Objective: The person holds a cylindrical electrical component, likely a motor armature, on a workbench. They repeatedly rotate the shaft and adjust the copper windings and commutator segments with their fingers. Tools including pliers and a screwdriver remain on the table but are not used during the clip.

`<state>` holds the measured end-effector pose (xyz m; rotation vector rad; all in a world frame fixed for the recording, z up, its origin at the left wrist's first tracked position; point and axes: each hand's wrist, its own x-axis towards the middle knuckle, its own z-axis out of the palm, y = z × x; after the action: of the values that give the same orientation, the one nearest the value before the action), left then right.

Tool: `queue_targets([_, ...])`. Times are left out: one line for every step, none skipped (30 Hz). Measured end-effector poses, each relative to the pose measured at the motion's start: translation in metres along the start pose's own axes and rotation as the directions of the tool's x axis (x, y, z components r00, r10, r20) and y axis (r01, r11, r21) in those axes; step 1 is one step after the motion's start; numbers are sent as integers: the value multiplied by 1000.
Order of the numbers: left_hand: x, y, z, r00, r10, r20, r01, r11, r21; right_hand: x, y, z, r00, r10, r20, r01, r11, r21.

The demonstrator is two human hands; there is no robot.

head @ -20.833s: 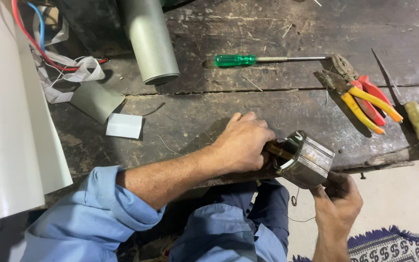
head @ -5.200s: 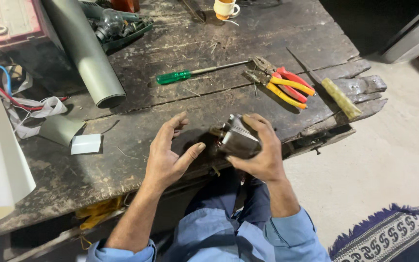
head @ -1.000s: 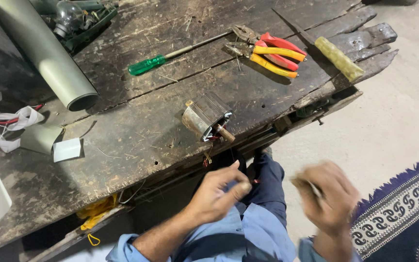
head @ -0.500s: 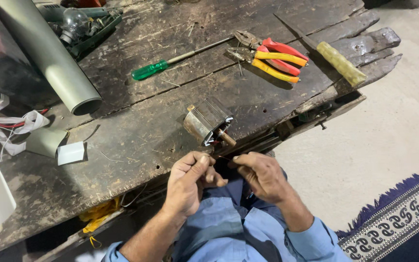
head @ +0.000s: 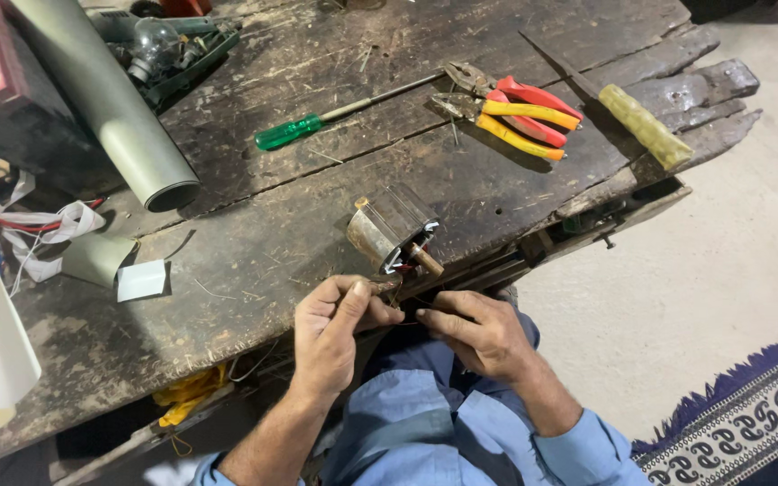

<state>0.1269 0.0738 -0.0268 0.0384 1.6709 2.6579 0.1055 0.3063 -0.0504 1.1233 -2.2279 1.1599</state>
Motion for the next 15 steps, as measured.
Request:
queue_targets([0, 0, 1, 1000, -22, 0, 22, 999, 32, 1, -2, 2, 999, 35, -20, -35, 999, 19])
queue_targets([0, 0, 2, 999, -50, 6, 50, 997, 64, 1, -4, 3, 996, 77, -43, -76, 996, 36])
queue_targets([2, 1, 3, 998, -58, 36, 54, 993, 104, 2, -3, 4, 993, 111, -43, -108, 992, 69])
queue_targets([4, 3, 2, 996, -63, 60, 54, 988, 144, 2, -2, 5, 989, 140, -39, -135, 985, 106])
queue_targets([6, 7, 1, 994, -70, 83, 53, 981, 184, 2, -1, 5, 985, 169, -33, -163, 976, 143])
queue_targets([8, 11, -1, 995, -33, 93, 9, 969, 248, 1, 1, 4, 982, 185, -24, -178, 969, 172])
queue_targets([11, 17, -3, 994, 6, 105, -38, 950, 310, 1, 4, 2, 980, 198, -16, -191, 961, 201])
queue_targets([15, 23, -6, 992, 44, 117, -84, 926, 369, 0, 8, 0, 978, 211, -4, -204, 952, 230])
queue_targets([21, 30, -9, 995, 77, 66, -98, 897, 431, -1, 11, -2, 970, 242, 16, -238, 937, 256])
queue_targets([29, 38, -12, 993, 114, 17, -108, 864, 492, 0, 15, -4, 962, 272, 37, -271, 921, 281])
queue_targets([36, 46, -14, 988, 150, -32, -108, 827, 552, -1, 17, -5, 951, 303, 61, -307, 901, 308])
queue_targets([45, 54, -16, 986, 166, 24, -154, 833, 532, -3, 18, -5, 950, 305, 71, -311, 893, 326])
queue_targets([58, 62, -18, 978, 190, 83, -205, 836, 508, -4, 20, -7, 951, 300, 78, -308, 888, 342])
queue_targets([69, 68, -18, 967, 213, 141, -255, 839, 481, -4, 21, -8, 951, 297, 85, -307, 882, 357])
queue_targets([79, 71, -17, 972, 156, 175, -224, 841, 492, -4, 24, -10, 950, 298, 90, -309, 868, 388])
